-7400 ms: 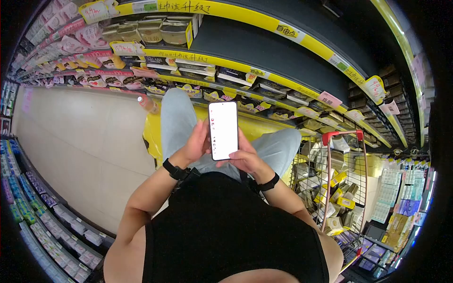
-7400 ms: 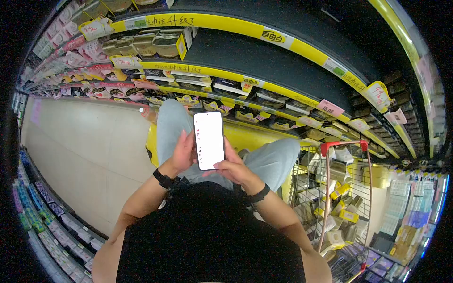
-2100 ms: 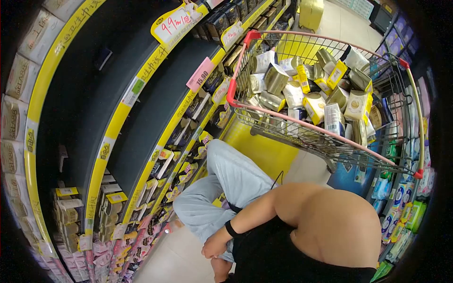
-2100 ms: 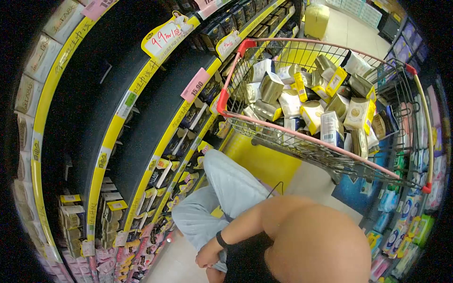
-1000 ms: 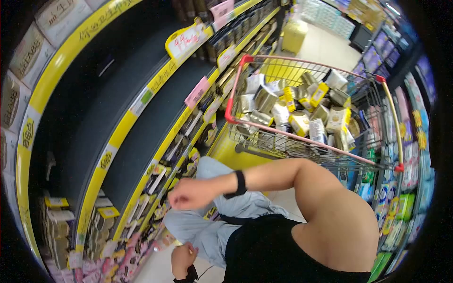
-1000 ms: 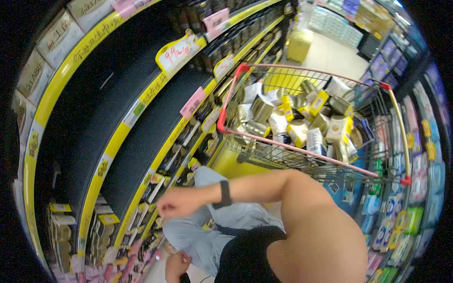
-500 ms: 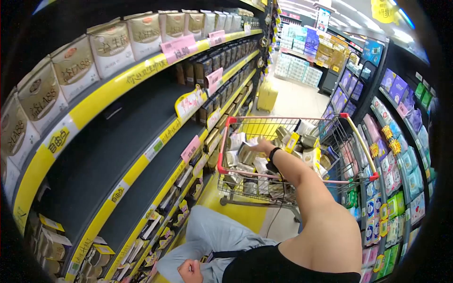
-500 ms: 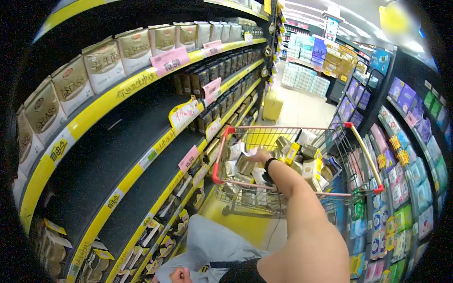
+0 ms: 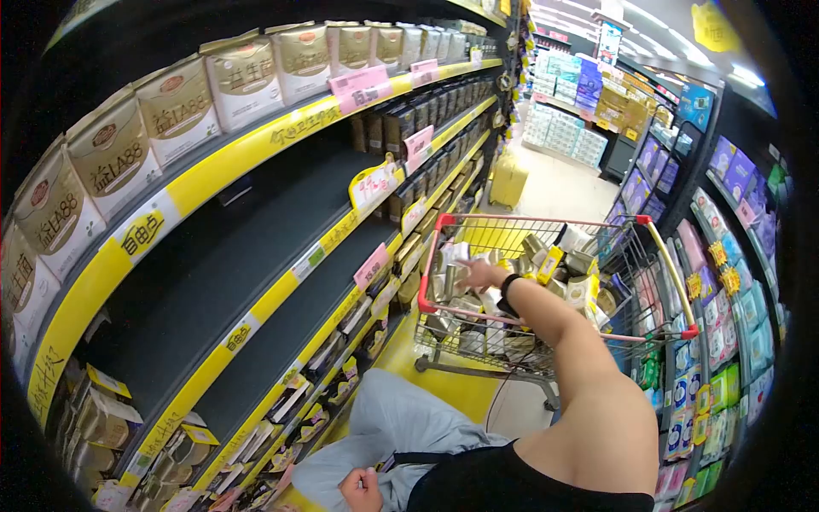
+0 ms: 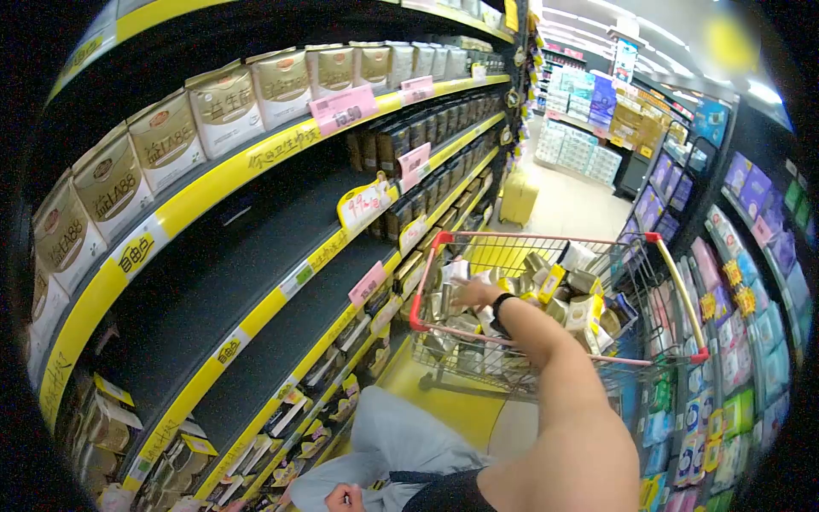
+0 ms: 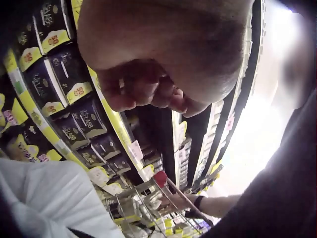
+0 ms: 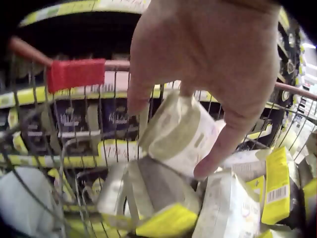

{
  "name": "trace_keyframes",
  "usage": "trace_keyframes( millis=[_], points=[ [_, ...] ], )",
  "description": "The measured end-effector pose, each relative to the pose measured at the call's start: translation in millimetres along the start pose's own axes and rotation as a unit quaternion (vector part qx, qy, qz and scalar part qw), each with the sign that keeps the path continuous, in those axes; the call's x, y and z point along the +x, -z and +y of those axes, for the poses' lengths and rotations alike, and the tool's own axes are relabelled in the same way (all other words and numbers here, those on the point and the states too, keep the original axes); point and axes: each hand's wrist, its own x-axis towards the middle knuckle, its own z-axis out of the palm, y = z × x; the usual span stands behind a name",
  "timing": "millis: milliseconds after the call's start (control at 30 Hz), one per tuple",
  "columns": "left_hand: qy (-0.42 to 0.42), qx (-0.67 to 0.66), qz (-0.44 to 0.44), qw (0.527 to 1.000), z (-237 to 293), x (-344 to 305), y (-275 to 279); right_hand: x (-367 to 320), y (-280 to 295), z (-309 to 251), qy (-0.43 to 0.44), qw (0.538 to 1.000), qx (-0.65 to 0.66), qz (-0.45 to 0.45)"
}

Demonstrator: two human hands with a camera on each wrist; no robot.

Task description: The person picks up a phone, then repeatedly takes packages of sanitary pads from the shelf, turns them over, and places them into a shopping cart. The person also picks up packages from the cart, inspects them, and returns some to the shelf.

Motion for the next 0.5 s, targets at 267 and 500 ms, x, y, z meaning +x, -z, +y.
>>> trace_keyframes(
  millis=[267, 500],
  points=[
    [-0.067, 0.072, -0.073, 0.992, 49.3, 6.7, -2.3, 16.8, -45.8, -18.6, 0.074, 0.984, -0.133, 0.091],
    [-0.032, 0.069, -0.02, 0.997, 32.4, -14.0, 7.1, -4.6, -8.5, -18.9, 0.056, 0.964, 0.042, 0.257]
  ],
)
